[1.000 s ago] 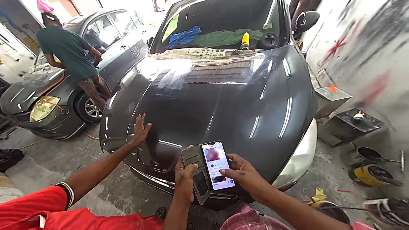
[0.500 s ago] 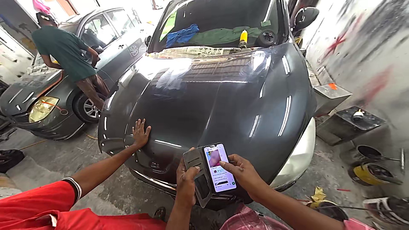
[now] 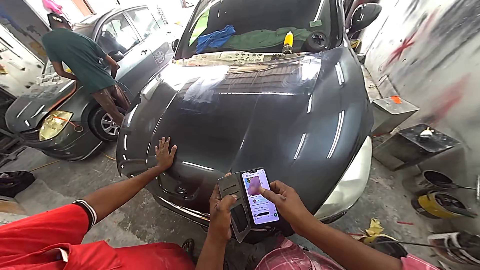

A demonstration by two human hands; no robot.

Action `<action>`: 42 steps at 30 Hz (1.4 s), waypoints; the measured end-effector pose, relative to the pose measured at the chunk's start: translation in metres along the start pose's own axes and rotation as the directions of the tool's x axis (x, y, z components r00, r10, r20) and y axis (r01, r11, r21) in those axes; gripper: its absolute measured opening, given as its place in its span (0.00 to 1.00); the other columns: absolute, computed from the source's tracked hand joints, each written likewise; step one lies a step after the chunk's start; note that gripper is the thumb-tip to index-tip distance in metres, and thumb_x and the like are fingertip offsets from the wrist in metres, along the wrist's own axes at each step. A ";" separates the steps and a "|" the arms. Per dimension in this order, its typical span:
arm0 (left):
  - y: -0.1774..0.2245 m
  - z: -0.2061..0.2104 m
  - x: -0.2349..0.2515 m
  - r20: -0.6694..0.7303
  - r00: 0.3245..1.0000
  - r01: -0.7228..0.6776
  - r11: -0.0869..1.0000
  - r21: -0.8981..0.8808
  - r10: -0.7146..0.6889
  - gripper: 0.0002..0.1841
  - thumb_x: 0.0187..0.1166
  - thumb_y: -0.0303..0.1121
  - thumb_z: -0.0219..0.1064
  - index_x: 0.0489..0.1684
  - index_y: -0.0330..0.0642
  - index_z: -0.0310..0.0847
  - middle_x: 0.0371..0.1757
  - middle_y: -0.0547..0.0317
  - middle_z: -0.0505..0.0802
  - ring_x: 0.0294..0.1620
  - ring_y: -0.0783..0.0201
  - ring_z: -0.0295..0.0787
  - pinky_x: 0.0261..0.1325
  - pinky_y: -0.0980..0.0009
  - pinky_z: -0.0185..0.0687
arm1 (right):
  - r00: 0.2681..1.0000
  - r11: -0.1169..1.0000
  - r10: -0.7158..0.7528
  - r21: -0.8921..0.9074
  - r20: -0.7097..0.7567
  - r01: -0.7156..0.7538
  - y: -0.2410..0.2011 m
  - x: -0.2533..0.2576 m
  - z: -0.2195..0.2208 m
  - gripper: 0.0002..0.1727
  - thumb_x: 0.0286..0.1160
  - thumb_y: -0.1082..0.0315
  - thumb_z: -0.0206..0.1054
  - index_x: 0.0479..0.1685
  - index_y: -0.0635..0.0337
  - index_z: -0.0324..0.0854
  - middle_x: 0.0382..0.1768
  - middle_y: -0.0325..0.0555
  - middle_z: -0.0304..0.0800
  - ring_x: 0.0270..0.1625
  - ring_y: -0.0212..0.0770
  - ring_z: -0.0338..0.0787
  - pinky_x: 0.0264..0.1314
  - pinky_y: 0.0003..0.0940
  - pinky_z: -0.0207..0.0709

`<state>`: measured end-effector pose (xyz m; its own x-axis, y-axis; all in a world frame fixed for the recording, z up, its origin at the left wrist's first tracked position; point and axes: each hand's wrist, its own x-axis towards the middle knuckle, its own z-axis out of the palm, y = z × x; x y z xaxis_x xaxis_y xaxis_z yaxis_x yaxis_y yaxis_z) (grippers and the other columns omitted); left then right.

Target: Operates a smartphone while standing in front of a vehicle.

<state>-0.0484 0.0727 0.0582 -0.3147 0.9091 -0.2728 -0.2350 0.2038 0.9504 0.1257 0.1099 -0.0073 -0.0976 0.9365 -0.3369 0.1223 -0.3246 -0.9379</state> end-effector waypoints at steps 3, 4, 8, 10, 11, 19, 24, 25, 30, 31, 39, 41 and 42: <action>0.003 0.005 -0.005 -0.003 1.000 0.014 1.000 0.008 -0.014 0.27 0.69 0.11 0.50 0.70 0.30 0.72 0.45 0.54 0.89 0.39 0.73 0.89 0.46 0.80 0.86 | 1.000 1.000 0.008 -0.003 -0.019 -0.008 0.002 0.000 -0.002 0.15 0.78 0.57 0.73 0.46 0.61 0.82 0.36 0.47 0.93 0.39 0.39 0.94 0.46 0.37 0.89; 0.004 0.006 -0.007 0.002 1.000 0.016 1.000 0.008 -0.016 0.27 0.69 0.11 0.50 0.71 0.30 0.72 0.46 0.54 0.89 0.40 0.73 0.89 0.47 0.80 0.85 | 1.000 1.000 0.006 -0.003 -0.028 -0.007 0.004 0.000 -0.002 0.16 0.78 0.56 0.74 0.45 0.61 0.83 0.35 0.47 0.93 0.38 0.39 0.94 0.45 0.37 0.89; 0.008 0.009 -0.011 0.039 0.999 0.019 1.000 0.001 -0.019 0.27 0.69 0.10 0.49 0.71 0.29 0.72 0.48 0.53 0.90 0.43 0.72 0.89 0.50 0.79 0.85 | 0.999 0.999 0.017 -0.029 -0.037 -0.018 0.006 0.000 -0.005 0.20 0.76 0.50 0.75 0.42 0.60 0.83 0.33 0.46 0.93 0.38 0.39 0.94 0.45 0.38 0.88; 0.007 0.010 -0.012 0.047 0.999 0.014 1.000 0.005 -0.014 0.27 0.68 0.09 0.48 0.70 0.29 0.73 0.48 0.54 0.90 0.43 0.73 0.89 0.50 0.79 0.85 | 0.999 0.998 0.026 -0.055 -0.046 -0.029 0.008 0.001 -0.005 0.21 0.75 0.49 0.75 0.41 0.60 0.83 0.33 0.46 0.92 0.38 0.40 0.94 0.46 0.40 0.87; 0.008 0.012 -0.013 0.050 0.999 0.014 1.000 0.008 -0.014 0.27 0.68 0.09 0.48 0.70 0.28 0.73 0.47 0.54 0.90 0.42 0.73 0.89 0.49 0.79 0.86 | 0.998 0.997 0.034 -0.067 -0.054 -0.037 0.009 0.003 -0.006 0.21 0.75 0.48 0.75 0.41 0.60 0.83 0.33 0.47 0.92 0.38 0.41 0.93 0.46 0.41 0.87; 0.005 0.013 -0.013 0.039 0.998 0.048 0.999 0.018 -0.049 0.26 0.69 0.10 0.49 0.68 0.29 0.73 0.45 0.54 0.90 0.40 0.72 0.90 0.48 0.79 0.86 | 1.000 1.000 0.004 -0.001 -0.004 -0.004 0.012 -0.005 -0.015 0.20 0.87 0.49 0.62 0.43 0.59 0.83 0.34 0.47 0.93 0.39 0.40 0.94 0.45 0.39 0.89; 0.002 0.006 -0.006 -0.007 0.994 0.113 0.992 -0.053 -0.113 0.23 0.72 0.11 0.49 0.66 0.31 0.72 0.40 0.55 0.89 0.35 0.72 0.89 0.42 0.79 0.87 | 0.998 0.997 -0.005 0.074 0.060 0.001 0.004 -0.016 -0.020 0.20 0.92 0.53 0.53 0.51 0.60 0.85 0.40 0.48 0.95 0.44 0.41 0.95 0.47 0.39 0.90; 0.001 0.004 -0.004 -0.010 0.993 0.118 0.991 -0.067 -0.119 0.23 0.72 0.11 0.49 0.66 0.31 0.73 0.39 0.55 0.89 0.34 0.72 0.89 0.41 0.78 0.87 | 0.997 0.997 -0.002 0.080 0.071 -0.003 0.003 -0.017 -0.021 0.20 0.92 0.54 0.52 0.53 0.60 0.85 0.41 0.48 0.95 0.45 0.42 0.95 0.47 0.40 0.90; -0.004 -0.004 -0.001 -0.009 0.994 0.105 0.991 -0.083 -0.106 0.21 0.71 0.11 0.50 0.62 0.32 0.74 0.36 0.56 0.89 0.31 0.73 0.89 0.38 0.79 0.87 | 0.996 0.997 0.033 0.064 0.079 -0.038 0.001 -0.019 -0.022 0.21 0.92 0.53 0.53 0.54 0.59 0.84 0.42 0.49 0.93 0.45 0.43 0.93 0.45 0.41 0.88; -0.005 -0.006 -0.001 0.001 0.995 0.098 0.991 -0.090 -0.098 0.21 0.71 0.11 0.51 0.62 0.32 0.75 0.36 0.56 0.89 0.32 0.73 0.89 0.38 0.79 0.87 | 0.996 0.997 0.041 0.069 0.084 -0.047 0.000 -0.020 -0.022 0.21 0.92 0.53 0.52 0.55 0.60 0.84 0.42 0.50 0.93 0.45 0.44 0.94 0.44 0.42 0.88; -0.007 -0.010 -0.005 0.028 0.994 0.105 0.993 -0.060 -0.103 0.20 0.70 0.14 0.51 0.57 0.38 0.77 0.37 0.56 0.90 0.33 0.70 0.89 0.39 0.76 0.87 | 0.992 0.990 0.098 0.093 0.084 -0.106 0.002 -0.022 -0.020 0.22 0.94 0.52 0.51 0.55 0.60 0.83 0.40 0.54 0.94 0.42 0.47 0.95 0.43 0.42 0.89; -0.052 -0.038 0.017 0.170 0.985 0.045 0.977 -0.207 -0.009 0.27 0.69 0.19 0.57 0.71 0.41 0.79 0.50 0.46 0.94 0.43 0.61 0.95 0.45 0.65 0.93 | 0.991 0.989 0.099 0.098 0.087 -0.108 0.002 -0.022 -0.020 0.22 0.93 0.51 0.51 0.56 0.59 0.83 0.40 0.54 0.94 0.42 0.48 0.95 0.43 0.43 0.89; -0.060 -0.041 0.022 0.199 0.980 0.042 0.970 -0.240 0.006 0.27 0.69 0.21 0.58 0.73 0.43 0.78 0.51 0.43 0.94 0.43 0.58 0.96 0.46 0.62 0.93 | 0.991 0.989 0.097 0.101 0.089 -0.106 0.001 -0.022 -0.021 0.22 0.93 0.51 0.51 0.56 0.59 0.83 0.40 0.55 0.94 0.42 0.49 0.95 0.43 0.43 0.89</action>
<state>-0.0790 0.0654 -0.0112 -0.1269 0.9645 -0.2315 -0.4621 0.1490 0.8742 0.1483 0.0921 0.0012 -0.1732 0.8848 -0.4326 0.0312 -0.4341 -0.9003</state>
